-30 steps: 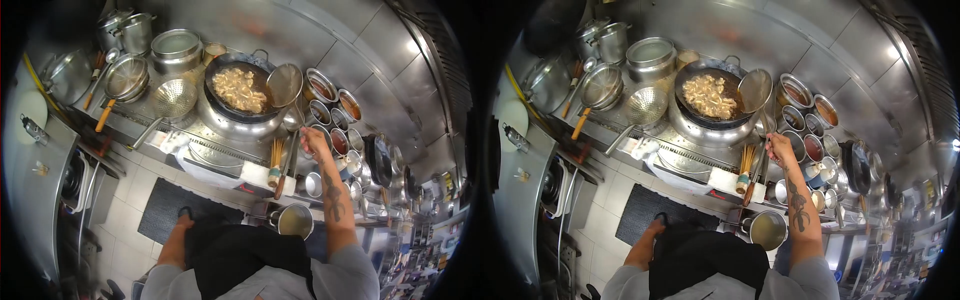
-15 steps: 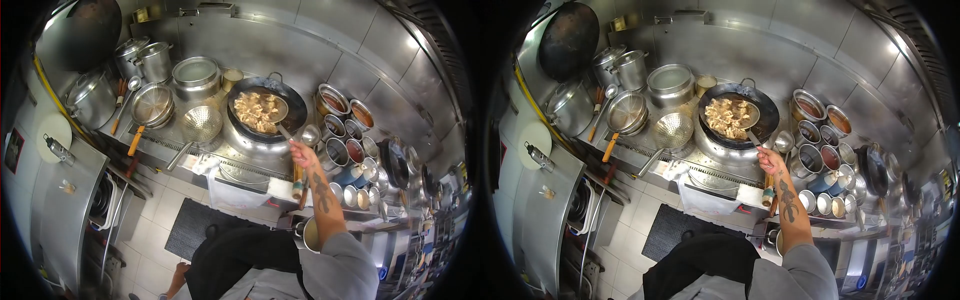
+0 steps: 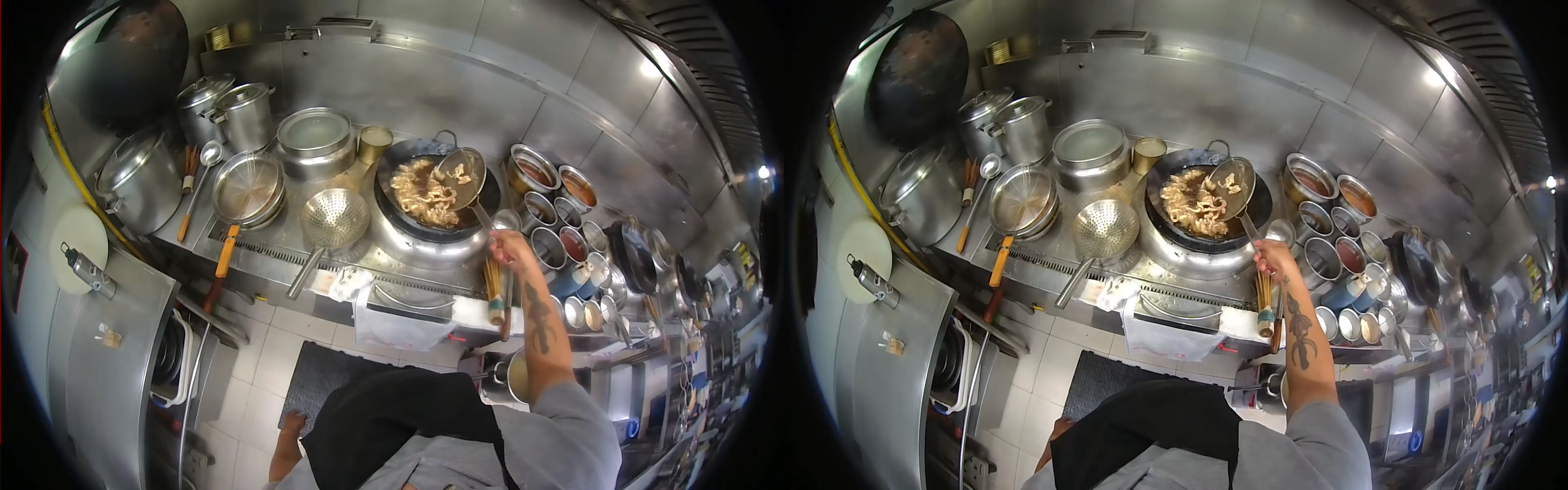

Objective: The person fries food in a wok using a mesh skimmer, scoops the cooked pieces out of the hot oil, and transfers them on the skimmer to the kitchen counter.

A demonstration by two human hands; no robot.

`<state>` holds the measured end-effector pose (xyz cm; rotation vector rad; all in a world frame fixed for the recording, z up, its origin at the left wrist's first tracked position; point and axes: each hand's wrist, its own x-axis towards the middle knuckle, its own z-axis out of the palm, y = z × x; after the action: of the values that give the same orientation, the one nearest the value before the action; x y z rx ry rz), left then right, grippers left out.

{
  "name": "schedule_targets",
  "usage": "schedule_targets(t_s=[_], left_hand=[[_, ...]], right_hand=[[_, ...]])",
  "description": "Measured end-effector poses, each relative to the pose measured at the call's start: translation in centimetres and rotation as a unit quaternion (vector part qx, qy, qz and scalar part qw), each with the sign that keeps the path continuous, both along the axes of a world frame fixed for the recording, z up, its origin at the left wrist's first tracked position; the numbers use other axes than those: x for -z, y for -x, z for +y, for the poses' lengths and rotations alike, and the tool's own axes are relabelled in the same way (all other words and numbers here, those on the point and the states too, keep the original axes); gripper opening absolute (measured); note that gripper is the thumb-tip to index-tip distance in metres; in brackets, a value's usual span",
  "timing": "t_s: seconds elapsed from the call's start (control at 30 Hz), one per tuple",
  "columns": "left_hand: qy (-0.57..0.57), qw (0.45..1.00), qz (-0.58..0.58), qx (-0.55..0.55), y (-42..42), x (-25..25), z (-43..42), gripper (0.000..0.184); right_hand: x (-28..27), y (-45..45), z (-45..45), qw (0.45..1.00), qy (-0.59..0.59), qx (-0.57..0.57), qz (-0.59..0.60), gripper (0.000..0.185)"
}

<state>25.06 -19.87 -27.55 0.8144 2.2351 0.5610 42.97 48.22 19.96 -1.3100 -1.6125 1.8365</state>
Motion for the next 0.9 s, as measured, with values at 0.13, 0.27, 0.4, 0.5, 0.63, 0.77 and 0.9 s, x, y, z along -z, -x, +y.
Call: schedule_targets(t_s=[0.13,0.27,0.4,0.5,0.63,0.77,0.9], left_hand=[[0.049,0.993,-0.058,-0.092,2.2,0.4,0.6,0.049],[0.06,0.951,-0.17,-0.252,1.1,-13.0,4.8,0.049],[0.041,0.983,-0.103,-0.149,2.2,-6.8,3.4,0.047],[0.037,0.971,-0.145,-0.185,1.7,-8.1,3.0,0.044],[0.038,0.989,-0.081,-0.114,2.0,-6.9,1.7,0.036],[-0.003,0.958,-0.177,-0.225,1.0,-11.1,2.7,0.029],[-0.016,0.985,-0.053,-0.161,0.3,-7.2,1.9,0.032]], right_hand=[[0.9,2.6,-1.5,0.997,-0.061,0.008,-0.047,0.023],[1.2,5.1,-3.5,0.976,-0.188,-0.032,-0.11,0.024],[-0.2,6.3,-5.1,0.969,-0.218,-0.03,-0.112,0.023],[-1.2,6.1,-5.5,0.972,-0.222,-0.019,-0.078,0.023],[-0.9,5.5,-4.1,0.972,-0.225,-0.004,-0.07,0.022],[-0.3,5.5,-2.5,0.967,-0.237,0.009,-0.095,0.022],[0.6,6.2,-0.3,0.961,-0.257,-0.003,-0.102,0.024]])
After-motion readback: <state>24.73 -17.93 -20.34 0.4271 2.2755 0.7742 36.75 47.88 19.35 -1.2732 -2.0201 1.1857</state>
